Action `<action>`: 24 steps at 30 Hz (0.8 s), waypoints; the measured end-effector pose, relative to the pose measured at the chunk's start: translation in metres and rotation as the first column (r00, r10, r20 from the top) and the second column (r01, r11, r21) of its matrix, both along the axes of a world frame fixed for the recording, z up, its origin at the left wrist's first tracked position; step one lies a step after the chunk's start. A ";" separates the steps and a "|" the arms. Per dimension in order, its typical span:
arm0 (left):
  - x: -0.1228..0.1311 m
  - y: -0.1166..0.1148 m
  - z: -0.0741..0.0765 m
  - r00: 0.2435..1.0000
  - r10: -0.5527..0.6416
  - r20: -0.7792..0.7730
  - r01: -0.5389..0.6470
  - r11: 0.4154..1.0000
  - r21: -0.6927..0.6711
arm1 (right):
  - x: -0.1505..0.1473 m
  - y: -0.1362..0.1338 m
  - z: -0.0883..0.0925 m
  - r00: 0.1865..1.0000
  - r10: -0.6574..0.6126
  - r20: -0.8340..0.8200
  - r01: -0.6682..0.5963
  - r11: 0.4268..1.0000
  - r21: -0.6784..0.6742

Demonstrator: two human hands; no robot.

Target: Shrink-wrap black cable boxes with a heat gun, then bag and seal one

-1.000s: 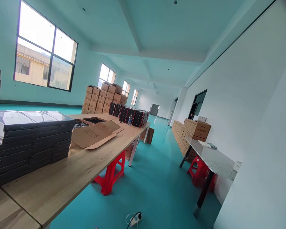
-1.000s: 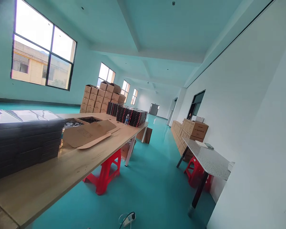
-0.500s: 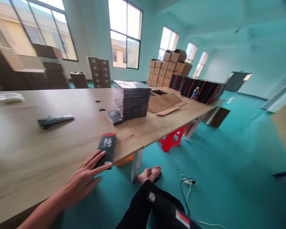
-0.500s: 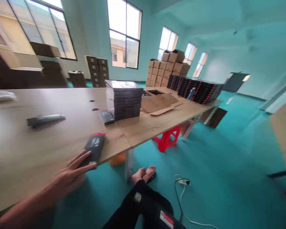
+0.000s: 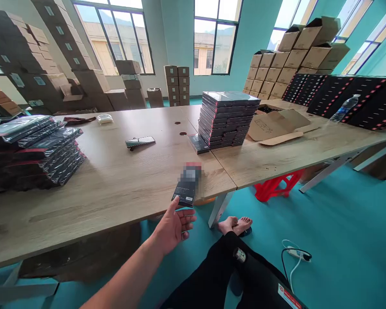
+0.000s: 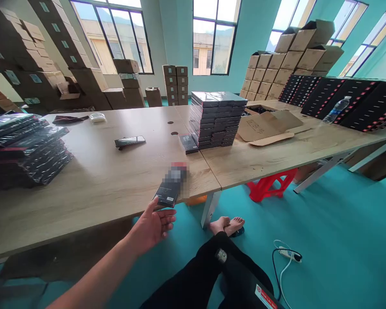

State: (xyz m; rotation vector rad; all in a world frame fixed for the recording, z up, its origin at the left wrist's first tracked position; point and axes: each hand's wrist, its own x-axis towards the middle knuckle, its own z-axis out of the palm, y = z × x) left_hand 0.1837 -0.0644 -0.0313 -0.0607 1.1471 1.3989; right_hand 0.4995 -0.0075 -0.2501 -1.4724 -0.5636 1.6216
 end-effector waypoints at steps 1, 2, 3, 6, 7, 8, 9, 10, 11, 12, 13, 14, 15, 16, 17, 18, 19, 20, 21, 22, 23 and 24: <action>-0.002 0.007 0.004 1.000 0.007 0.023 -0.007 1.000 -0.022 | -0.001 0.003 0.003 1.000 -0.002 0.015 0.001 1.000 0.006; -0.003 0.013 0.008 1.000 0.016 0.027 -0.015 0.999 -0.047 | -0.002 0.006 0.007 1.000 0.000 0.029 -0.001 1.000 0.012; -0.003 0.018 0.012 0.999 0.026 0.019 -0.025 0.997 -0.072 | -0.005 0.010 0.011 0.999 0.005 0.041 -0.006 1.000 0.020; 0.003 0.026 0.018 0.998 0.043 -0.035 -0.045 0.996 -0.073 | -0.016 0.025 0.024 0.997 0.037 0.070 -0.040 0.998 0.048; 0.006 0.025 0.018 0.998 0.033 -0.048 -0.035 0.998 -0.045 | -0.021 0.031 0.028 0.995 0.052 0.079 -0.057 0.997 0.059; 0.009 0.024 0.017 0.999 0.012 -0.050 -0.012 1.000 -0.011 | -0.027 0.037 0.032 0.994 0.070 0.088 -0.076 0.995 0.071; 0.013 0.021 0.015 0.999 -0.017 -0.041 0.018 1.000 0.021 | -0.032 0.043 0.037 0.991 0.090 0.097 -0.098 0.992 0.083; 0.015 0.018 0.012 0.999 -0.048 -0.023 0.050 0.997 0.053 | -0.038 0.050 0.042 0.988 0.112 0.106 -0.122 0.988 0.096; 0.017 0.015 0.010 0.997 -0.074 0.001 0.074 0.993 0.088 | -0.043 0.058 0.048 0.984 0.135 0.116 -0.148 0.983 0.109; 0.017 0.012 0.008 0.995 -0.089 0.033 0.085 0.989 0.125 | -0.048 0.065 0.054 0.979 0.159 0.124 -0.175 0.977 0.123; 0.016 0.009 0.007 0.994 -0.090 0.068 0.078 0.983 0.165 | -0.052 0.072 0.061 0.974 0.185 0.134 -0.203 0.969 0.137; 0.014 0.008 0.007 0.992 -0.078 0.103 0.055 0.977 0.205 | -0.056 0.079 0.068 0.967 0.210 0.142 -0.231 0.961 0.153; 0.010 0.007 0.007 0.989 -0.058 0.137 0.024 0.971 0.238 | -0.060 0.085 0.076 0.961 0.234 0.150 -0.258 0.951 0.167; 0.007 0.008 0.009 0.985 -0.041 0.166 -0.003 0.967 0.255 | -0.063 0.090 0.084 0.953 0.257 0.157 -0.284 0.942 0.181; 0.003 0.009 0.010 0.982 -0.032 0.187 -0.017 0.968 0.250 | -0.066 0.094 0.092 0.946 0.279 0.164 -0.308 0.931 0.194; 0.000 0.011 0.012 0.979 -0.030 0.200 -0.017 0.973 0.231 | -0.068 0.098 0.100 0.939 0.299 0.169 -0.330 0.921 0.206; -0.001 0.014 0.013 0.979 -0.034 0.202 -0.008 0.978 0.208 | -0.070 0.100 0.108 0.932 0.317 0.174 -0.350 0.911 0.217; -0.002 0.016 0.014 0.980 -0.041 0.193 0.004 0.982 0.190 | -0.072 0.102 0.115 0.925 0.334 0.179 -0.369 0.901 0.227; 0.000 0.018 0.013 0.983 -0.048 0.176 0.015 0.983 0.183 | -0.073 0.103 0.122 0.918 0.352 0.185 -0.389 0.891 0.234; 0.003 0.020 0.012 0.987 -0.051 0.149 0.022 0.982 0.190 | -0.075 0.104 0.129 0.910 0.368 0.190 -0.406 0.881 0.241; 0.006 0.020 0.009 0.992 -0.056 0.113 0.032 0.978 0.205 | -0.076 0.105 0.134 0.903 0.382 0.197 -0.423 0.872 0.246; 0.010 0.020 0.006 0.995 -0.064 0.072 0.047 0.974 0.221 | -0.077 0.106 0.139 0.895 0.396 0.205 -0.439 0.863 0.248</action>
